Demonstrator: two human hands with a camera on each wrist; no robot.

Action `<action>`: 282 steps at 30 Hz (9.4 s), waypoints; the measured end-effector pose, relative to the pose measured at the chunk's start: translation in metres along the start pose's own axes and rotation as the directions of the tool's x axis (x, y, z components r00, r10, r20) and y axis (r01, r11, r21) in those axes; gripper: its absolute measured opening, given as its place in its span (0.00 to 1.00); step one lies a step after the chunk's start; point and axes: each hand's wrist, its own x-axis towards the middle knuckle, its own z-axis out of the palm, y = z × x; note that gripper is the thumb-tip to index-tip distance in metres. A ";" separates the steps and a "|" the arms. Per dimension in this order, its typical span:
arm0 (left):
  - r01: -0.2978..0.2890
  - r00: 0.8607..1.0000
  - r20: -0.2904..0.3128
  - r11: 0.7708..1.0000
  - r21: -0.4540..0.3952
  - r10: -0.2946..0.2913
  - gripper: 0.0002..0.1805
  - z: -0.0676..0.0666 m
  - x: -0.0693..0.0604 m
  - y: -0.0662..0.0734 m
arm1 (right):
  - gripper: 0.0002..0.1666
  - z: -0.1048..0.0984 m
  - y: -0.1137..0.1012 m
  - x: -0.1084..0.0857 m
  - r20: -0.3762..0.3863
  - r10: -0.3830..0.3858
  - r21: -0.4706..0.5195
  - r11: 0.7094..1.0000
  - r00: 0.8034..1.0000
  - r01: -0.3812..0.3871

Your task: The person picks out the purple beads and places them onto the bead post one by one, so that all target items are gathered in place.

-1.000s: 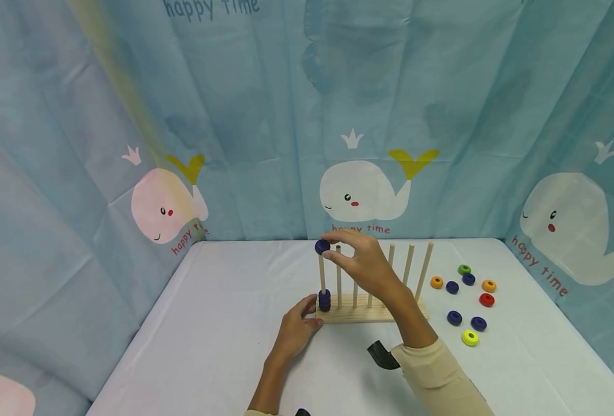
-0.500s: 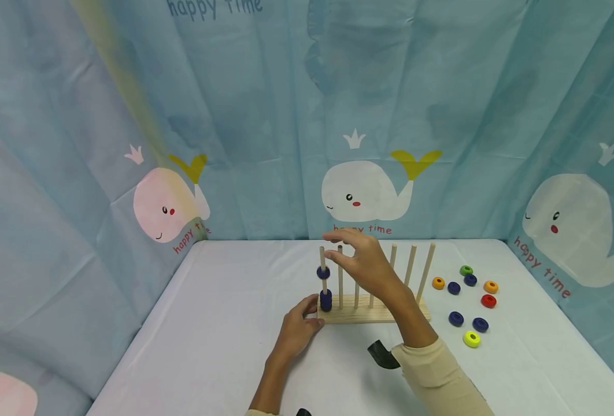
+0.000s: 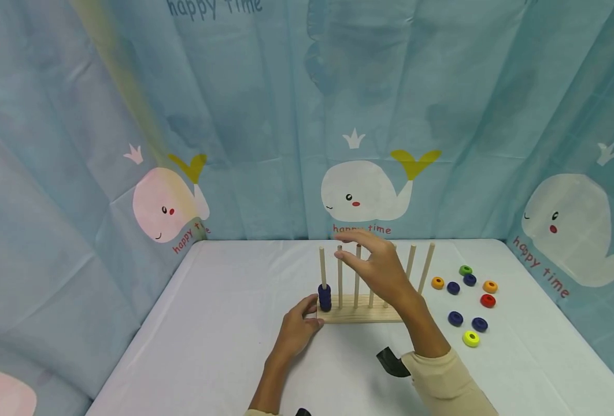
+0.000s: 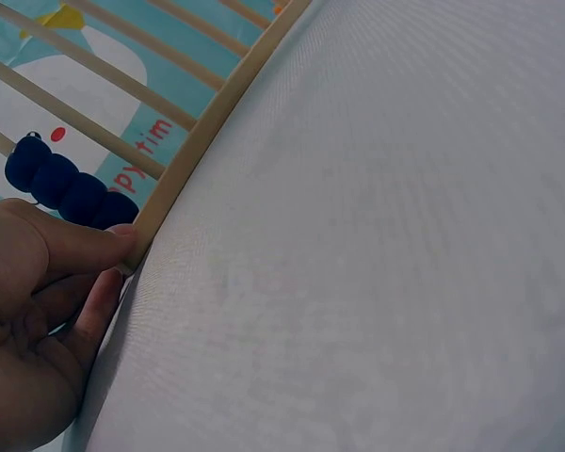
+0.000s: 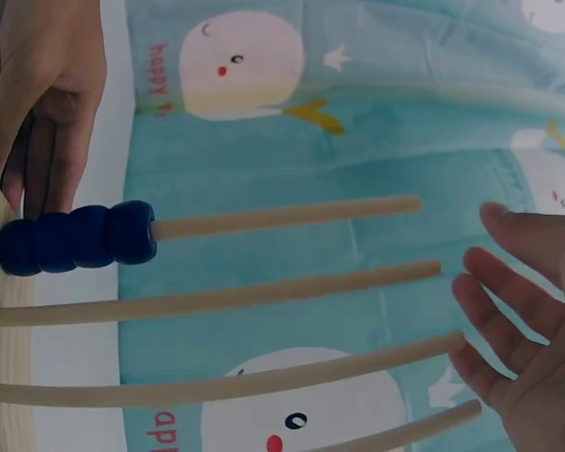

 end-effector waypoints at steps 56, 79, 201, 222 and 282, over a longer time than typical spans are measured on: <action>0.027 1.000 -0.016 0.999 0.029 -0.026 0.33 0.002 -0.001 -0.001 | 0.16 -0.129 0.076 -0.106 -0.249 0.250 -0.204 0.931 0.935 -0.303; 0.005 1.000 -0.011 1.000 -0.005 -0.005 0.32 0.001 0.000 -0.001 | 0.21 -0.157 0.112 -0.157 -0.106 0.460 -0.287 0.835 0.881 -0.470; -0.001 1.000 0.006 0.999 -0.047 0.002 0.33 0.001 0.000 -0.003 | 0.23 -0.145 0.081 -0.124 -0.020 0.339 -0.279 0.902 0.941 -0.331; -0.007 1.000 0.004 0.999 -0.043 0.007 0.33 0.002 0.000 -0.004 | 0.21 -0.132 0.058 -0.104 -0.059 0.274 -0.249 0.927 0.960 -0.281; -0.009 1.000 -0.011 1.000 0.003 0.009 0.33 0.001 0.001 -0.005 | 0.21 -0.054 -0.006 -0.021 0.052 0.076 0.086 0.993 0.996 -0.081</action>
